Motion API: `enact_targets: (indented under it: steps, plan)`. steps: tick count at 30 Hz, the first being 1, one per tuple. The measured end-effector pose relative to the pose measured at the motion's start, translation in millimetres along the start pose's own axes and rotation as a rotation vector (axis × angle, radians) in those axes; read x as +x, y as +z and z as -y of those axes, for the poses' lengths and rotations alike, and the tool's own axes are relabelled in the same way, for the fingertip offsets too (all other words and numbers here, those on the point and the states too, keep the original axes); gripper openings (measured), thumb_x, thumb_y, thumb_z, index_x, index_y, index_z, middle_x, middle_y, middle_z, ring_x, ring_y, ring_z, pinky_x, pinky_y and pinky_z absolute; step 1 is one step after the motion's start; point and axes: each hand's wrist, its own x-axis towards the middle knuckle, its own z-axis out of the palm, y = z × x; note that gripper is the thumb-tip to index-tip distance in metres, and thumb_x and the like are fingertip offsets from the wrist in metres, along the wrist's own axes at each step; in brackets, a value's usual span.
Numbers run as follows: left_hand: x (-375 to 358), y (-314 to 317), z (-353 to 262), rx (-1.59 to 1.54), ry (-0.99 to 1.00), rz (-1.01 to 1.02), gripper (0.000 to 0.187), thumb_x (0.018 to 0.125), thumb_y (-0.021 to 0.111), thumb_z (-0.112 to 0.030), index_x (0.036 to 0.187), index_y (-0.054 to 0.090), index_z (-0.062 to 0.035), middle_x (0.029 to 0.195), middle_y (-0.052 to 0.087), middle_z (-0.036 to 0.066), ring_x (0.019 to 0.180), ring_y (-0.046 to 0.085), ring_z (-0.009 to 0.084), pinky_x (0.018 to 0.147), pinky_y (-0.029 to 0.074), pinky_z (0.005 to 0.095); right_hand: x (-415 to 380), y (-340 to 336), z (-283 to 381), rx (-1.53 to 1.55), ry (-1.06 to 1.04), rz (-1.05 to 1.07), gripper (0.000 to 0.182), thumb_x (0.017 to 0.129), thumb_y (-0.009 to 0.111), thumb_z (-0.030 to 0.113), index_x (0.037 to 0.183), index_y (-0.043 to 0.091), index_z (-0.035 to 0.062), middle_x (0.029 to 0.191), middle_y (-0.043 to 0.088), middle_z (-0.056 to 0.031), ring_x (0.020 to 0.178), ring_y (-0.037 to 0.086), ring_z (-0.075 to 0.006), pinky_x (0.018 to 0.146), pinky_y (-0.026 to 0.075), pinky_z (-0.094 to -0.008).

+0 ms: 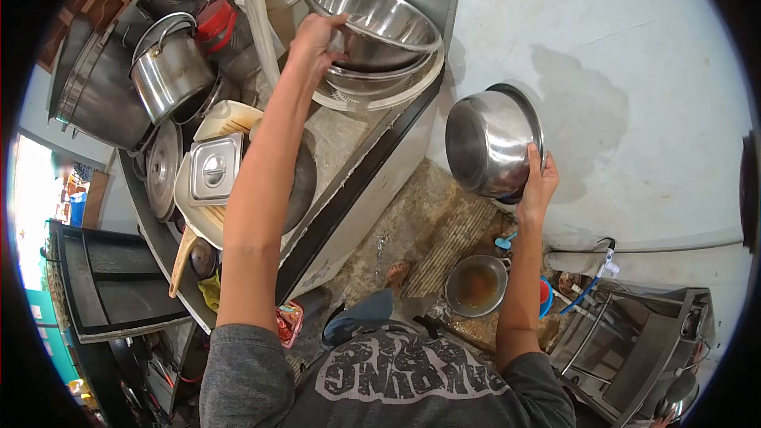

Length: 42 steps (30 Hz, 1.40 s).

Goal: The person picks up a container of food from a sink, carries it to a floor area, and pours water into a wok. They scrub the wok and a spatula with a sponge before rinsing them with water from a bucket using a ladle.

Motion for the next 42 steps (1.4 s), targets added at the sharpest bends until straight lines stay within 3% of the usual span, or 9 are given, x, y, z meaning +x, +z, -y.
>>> enact_targets:
  steps: [4, 8, 14, 19, 27, 30, 38, 39, 42]
  plan:
    - [0.5, 18.7, 8.0, -0.054, 0.225, -0.056, 0.011, 0.072, 0.062, -0.007, 0.079, 0.054, -0.0041, 0.094, 0.054, 0.012, 0.085, 0.054, 0.0238, 0.066, 0.042, 0.0352, -1.3, 1.7, -4.8, 0.019, 0.014, -0.034, 0.017, 0.089, 0.060, 0.020, 0.085, 0.059, 0.0033, 0.077, 0.057, 0.0020, 0.070, 0.048, -0.0046, 0.063, 0.040, -0.0222]
    - [4.4, 40.6, 8.4, 0.405, 0.749, -0.546, 0.021, 0.066, 0.060, -0.006, 0.084, 0.056, 0.0048, 0.091, 0.046, 0.016, 0.088, 0.046, 0.0319, 0.078, 0.038, 0.0402, -4.7, -3.2, -10.5, 0.022, -0.006, -0.037, 0.016, 0.089, 0.060, 0.019, 0.085, 0.059, 0.0038, 0.077, 0.057, 0.0026, 0.071, 0.047, -0.0042, 0.066, 0.039, -0.0221]
    - [20.3, 42.1, 10.1, 0.467, 1.061, -0.701, 0.023, 0.070, 0.060, -0.008, 0.089, 0.058, 0.0053, 0.084, 0.054, 0.014, 0.073, 0.053, 0.0214, 0.068, 0.042, 0.0307, -3.8, -21.5, -27.1, 0.020, -0.004, -0.083, 0.015, 0.089, 0.061, 0.018, 0.086, 0.059, 0.0043, 0.077, 0.057, 0.0032, 0.070, 0.048, -0.0042, 0.064, 0.039, -0.0216]
    - [-16.2, 26.7, -42.2, -0.189, 0.575, -0.233, 0.008, 0.069, 0.054, 0.003, 0.074, 0.049, -0.0014, 0.065, 0.046, 0.002, 0.057, 0.043, 0.0132, 0.050, 0.037, 0.0296, -9.0, -31.6, -22.7, -0.017, -0.007, -0.033, 0.012, 0.087, 0.062, 0.015, 0.088, 0.058, 0.0041, 0.079, 0.057, 0.0025, 0.070, 0.048, -0.0044, 0.062, 0.040, -0.0216]
    - [-76.3, -35.1, -47.5, -0.301, 0.169, 0.021, 0.025, 0.075, 0.050, 0.001, 0.100, 0.055, -0.0036, 0.084, 0.054, 0.005, 0.072, 0.054, 0.0150, 0.068, 0.049, 0.0289, 14.9, 12.8, 43.6, -0.142, -0.337, 0.244, 0.023, 0.082, 0.066, 0.006, 0.101, 0.053, 0.0018, 0.088, 0.057, -0.0010, 0.078, 0.053, -0.0070, 0.070, 0.044, -0.0213]
    - [-145.8, -56.1, -51.4, -0.323, 0.094, -0.012, 0.051, 0.073, 0.046, 0.004, 0.124, 0.049, -0.0005, 0.101, 0.059, 0.012, 0.085, 0.061, 0.0204, 0.078, 0.052, 0.0317, 37.8, 43.8, 64.5, -0.180, -0.439, 0.335, 0.022, 0.082, 0.064, 0.003, 0.100, 0.052, 0.0018, 0.089, 0.057, -0.0017, 0.082, 0.053, -0.0074, 0.073, 0.044, -0.0223]
    - [-251.5, -129.7, 4.5, -0.271, 0.104, -0.259, 0.058, 0.068, 0.053, -0.003, 0.126, 0.046, 0.0006, 0.113, 0.054, 0.011, 0.102, 0.054, 0.0210, 0.088, 0.044, 0.0309, 48.3, 170.8, 60.8, -0.381, -0.636, 0.767, 0.034, 0.080, 0.067, 0.015, 0.112, 0.056, 0.0060, 0.102, 0.063, -0.0093, 0.091, 0.060, -0.0161, 0.081, 0.048, -0.0305]
    - [-262.4, -124.9, 7.6, -0.192, 0.050, -0.320, 0.060, 0.067, 0.053, -0.003, 0.127, 0.045, 0.0004, 0.115, 0.053, 0.012, 0.104, 0.053, 0.0228, 0.090, 0.044, 0.0329, 54.9, 185.0, 42.1, -0.529, -1.041, 0.685, 0.037, 0.079, 0.065, 0.023, 0.113, 0.057, 0.0088, 0.102, 0.063, -0.0108, 0.092, 0.060, -0.0267, 0.080, 0.049, -0.0384]
    - [-272.4, -147.1, 40.0, -0.128, -0.084, -0.290, 0.064, 0.067, 0.053, -0.005, 0.130, 0.042, -0.0016, 0.122, 0.049, 0.015, 0.107, 0.051, 0.0271, 0.090, 0.044, 0.0355, 64.6, 215.9, 8.3, -0.382, -1.200, 0.803, 0.037, 0.072, 0.065, 0.022, 0.106, 0.060, 0.0109, 0.090, 0.062, -0.0107, 0.089, 0.058, -0.0305, 0.076, 0.046, -0.0431]
